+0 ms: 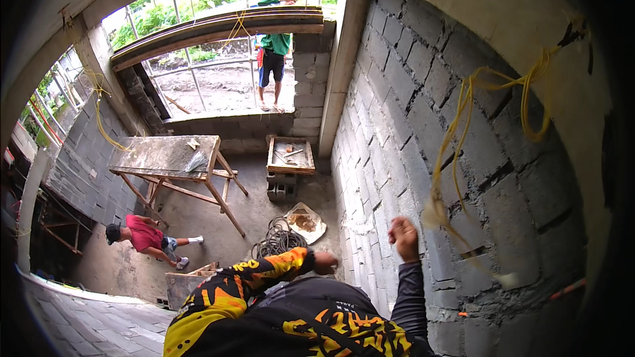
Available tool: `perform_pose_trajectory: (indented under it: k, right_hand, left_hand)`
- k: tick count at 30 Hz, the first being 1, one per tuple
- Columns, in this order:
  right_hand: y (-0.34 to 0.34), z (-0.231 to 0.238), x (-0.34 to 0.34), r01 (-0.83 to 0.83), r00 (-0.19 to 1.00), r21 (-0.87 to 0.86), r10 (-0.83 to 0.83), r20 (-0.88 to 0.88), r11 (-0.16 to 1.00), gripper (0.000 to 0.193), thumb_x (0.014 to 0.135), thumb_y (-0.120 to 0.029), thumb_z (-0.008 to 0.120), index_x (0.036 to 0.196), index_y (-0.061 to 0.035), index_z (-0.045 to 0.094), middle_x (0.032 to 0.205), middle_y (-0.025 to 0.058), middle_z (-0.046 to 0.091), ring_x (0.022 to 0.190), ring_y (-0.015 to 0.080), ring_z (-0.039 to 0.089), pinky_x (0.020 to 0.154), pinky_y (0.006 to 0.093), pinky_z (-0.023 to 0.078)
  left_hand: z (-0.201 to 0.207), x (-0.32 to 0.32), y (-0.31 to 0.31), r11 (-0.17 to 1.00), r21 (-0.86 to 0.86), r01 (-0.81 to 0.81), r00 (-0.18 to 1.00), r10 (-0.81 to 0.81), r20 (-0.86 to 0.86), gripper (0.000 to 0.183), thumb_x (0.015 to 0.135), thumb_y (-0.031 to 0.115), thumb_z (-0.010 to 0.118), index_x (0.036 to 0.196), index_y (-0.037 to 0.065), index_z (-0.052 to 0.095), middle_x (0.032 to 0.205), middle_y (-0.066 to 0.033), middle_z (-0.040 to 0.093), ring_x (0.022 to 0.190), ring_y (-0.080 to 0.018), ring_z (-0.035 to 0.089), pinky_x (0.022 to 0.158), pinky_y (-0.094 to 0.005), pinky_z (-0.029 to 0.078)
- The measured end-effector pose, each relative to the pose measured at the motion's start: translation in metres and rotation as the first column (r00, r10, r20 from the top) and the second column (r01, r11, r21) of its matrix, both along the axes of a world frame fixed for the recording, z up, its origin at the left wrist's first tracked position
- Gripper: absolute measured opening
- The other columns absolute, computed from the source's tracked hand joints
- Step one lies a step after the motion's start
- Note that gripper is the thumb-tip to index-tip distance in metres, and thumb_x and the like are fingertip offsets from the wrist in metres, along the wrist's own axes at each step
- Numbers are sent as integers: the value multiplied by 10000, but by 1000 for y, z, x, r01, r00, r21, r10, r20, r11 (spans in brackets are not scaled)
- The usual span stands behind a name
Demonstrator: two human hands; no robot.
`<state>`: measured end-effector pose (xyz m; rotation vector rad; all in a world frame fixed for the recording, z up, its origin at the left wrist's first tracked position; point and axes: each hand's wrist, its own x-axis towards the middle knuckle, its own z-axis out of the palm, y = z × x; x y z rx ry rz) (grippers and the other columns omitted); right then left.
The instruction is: The person uses a screwdriver to secure a red ceiling fixture and then threads yellow electrical wires through it. They pull the wires through the fixture, arrange them, and secure the setup on the ceiling.
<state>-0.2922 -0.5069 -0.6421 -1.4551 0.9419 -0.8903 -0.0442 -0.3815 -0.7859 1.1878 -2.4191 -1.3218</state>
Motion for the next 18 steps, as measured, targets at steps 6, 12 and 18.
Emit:
perform_pose_trajectory:
  k: [6, 12, 18]
  right_hand:
    - [108, -267, -112, 25, 421, 166, 140, -896, 986, 295, 869, -304, 622, 1036, -62, 644, 1030, 199, 670, 966, 391, 639, 829, 472, 512]
    - [179, -302, -169, 23, 251, 535, 513, -821, 845, 255, 889, -288, 572, 997, -76, 663, 931, 169, 676, 856, 331, 654, 744, 471, 523]
    - [187, -295, -188, -574, -133, 341, 326, -936, 744, 248, 908, -273, 522, 959, -90, 681, 832, 139, 683, 745, 271, 669, 658, 471, 535]
  left_hand:
    - [-135, 170, 147, 748, 288, -598, 660, 255, 706, 337, 881, 345, 617, 1037, 54, 682, 945, -168, 700, 856, -317, 669, 744, -432, 529]
    - [-123, 275, 231, 125, 244, -962, 259, 701, 664, 349, 855, 358, 593, 986, 73, 746, 1078, -146, 708, 1045, -303, 657, 893, -419, 511]
    - [-127, 227, 238, 174, 435, -883, 466, 423, 777, 412, 904, 386, 605, 1035, 6, 692, 968, -124, 703, 858, -224, 678, 734, -385, 545]
